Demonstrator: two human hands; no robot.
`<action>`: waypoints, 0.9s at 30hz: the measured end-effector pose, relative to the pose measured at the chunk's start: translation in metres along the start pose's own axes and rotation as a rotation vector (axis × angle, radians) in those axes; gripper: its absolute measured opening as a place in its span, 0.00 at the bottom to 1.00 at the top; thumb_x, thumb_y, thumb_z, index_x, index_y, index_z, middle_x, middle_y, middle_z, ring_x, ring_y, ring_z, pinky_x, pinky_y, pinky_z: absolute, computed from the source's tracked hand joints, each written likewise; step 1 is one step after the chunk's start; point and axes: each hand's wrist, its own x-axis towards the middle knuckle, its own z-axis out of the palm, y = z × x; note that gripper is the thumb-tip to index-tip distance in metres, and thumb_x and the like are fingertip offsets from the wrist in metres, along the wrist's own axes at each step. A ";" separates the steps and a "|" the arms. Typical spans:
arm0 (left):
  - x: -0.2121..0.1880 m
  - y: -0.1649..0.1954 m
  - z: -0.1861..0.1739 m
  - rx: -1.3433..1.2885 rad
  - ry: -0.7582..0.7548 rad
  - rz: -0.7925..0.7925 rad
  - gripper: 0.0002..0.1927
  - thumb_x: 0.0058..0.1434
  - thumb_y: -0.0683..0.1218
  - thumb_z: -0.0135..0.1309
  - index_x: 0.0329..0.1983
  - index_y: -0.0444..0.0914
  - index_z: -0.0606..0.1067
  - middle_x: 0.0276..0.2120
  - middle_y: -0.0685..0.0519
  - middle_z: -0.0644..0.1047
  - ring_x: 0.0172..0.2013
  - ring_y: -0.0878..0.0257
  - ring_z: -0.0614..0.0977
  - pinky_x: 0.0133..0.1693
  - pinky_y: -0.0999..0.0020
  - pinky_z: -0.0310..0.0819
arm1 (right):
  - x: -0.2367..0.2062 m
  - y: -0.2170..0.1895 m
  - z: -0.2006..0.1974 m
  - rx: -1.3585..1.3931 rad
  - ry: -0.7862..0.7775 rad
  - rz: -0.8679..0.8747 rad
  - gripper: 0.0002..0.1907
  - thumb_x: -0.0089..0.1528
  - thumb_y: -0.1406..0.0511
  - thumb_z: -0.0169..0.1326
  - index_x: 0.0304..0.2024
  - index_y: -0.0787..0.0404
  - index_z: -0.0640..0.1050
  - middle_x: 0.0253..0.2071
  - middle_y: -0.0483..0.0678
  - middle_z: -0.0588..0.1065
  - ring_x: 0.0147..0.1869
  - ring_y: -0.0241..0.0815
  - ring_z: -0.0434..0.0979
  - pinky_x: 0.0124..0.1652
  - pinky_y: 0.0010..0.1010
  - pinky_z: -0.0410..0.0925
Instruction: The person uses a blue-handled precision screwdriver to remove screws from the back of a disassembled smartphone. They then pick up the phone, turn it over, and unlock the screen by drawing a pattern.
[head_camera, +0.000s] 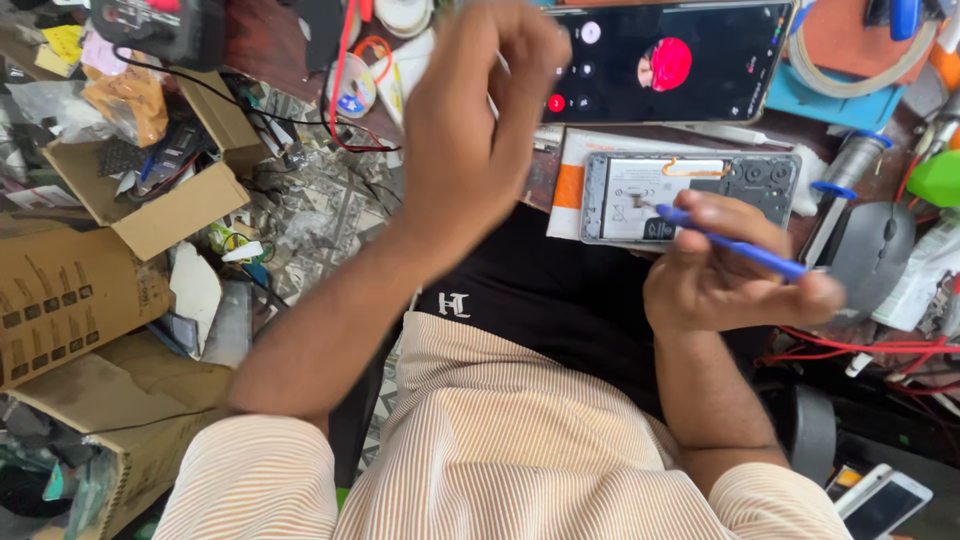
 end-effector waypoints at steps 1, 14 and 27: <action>-0.018 0.003 0.005 -0.237 -0.096 -0.172 0.12 0.80 0.51 0.50 0.48 0.37 0.72 0.35 0.57 0.76 0.30 0.70 0.76 0.31 0.76 0.69 | 0.001 -0.002 -0.002 0.013 0.065 0.004 0.37 0.68 0.66 0.61 0.66 0.42 0.50 0.46 0.55 0.78 0.38 0.48 0.83 0.40 0.35 0.81; -0.109 0.012 0.031 -1.107 -0.318 -0.867 0.12 0.73 0.49 0.54 0.49 0.34 0.76 0.44 0.50 0.82 0.46 0.59 0.86 0.44 0.67 0.79 | -0.006 -0.043 -0.008 0.108 0.039 -0.191 0.29 0.66 0.70 0.57 0.58 0.46 0.53 0.41 0.53 0.74 0.34 0.51 0.83 0.33 0.34 0.81; -0.104 0.024 0.022 -1.246 -0.366 -0.899 0.10 0.74 0.46 0.54 0.50 0.33 0.75 0.46 0.44 0.82 0.49 0.54 0.86 0.52 0.59 0.84 | -0.005 -0.083 -0.021 -0.129 -0.185 -0.018 0.31 0.69 0.74 0.55 0.56 0.41 0.51 0.47 0.50 0.71 0.42 0.48 0.85 0.38 0.30 0.82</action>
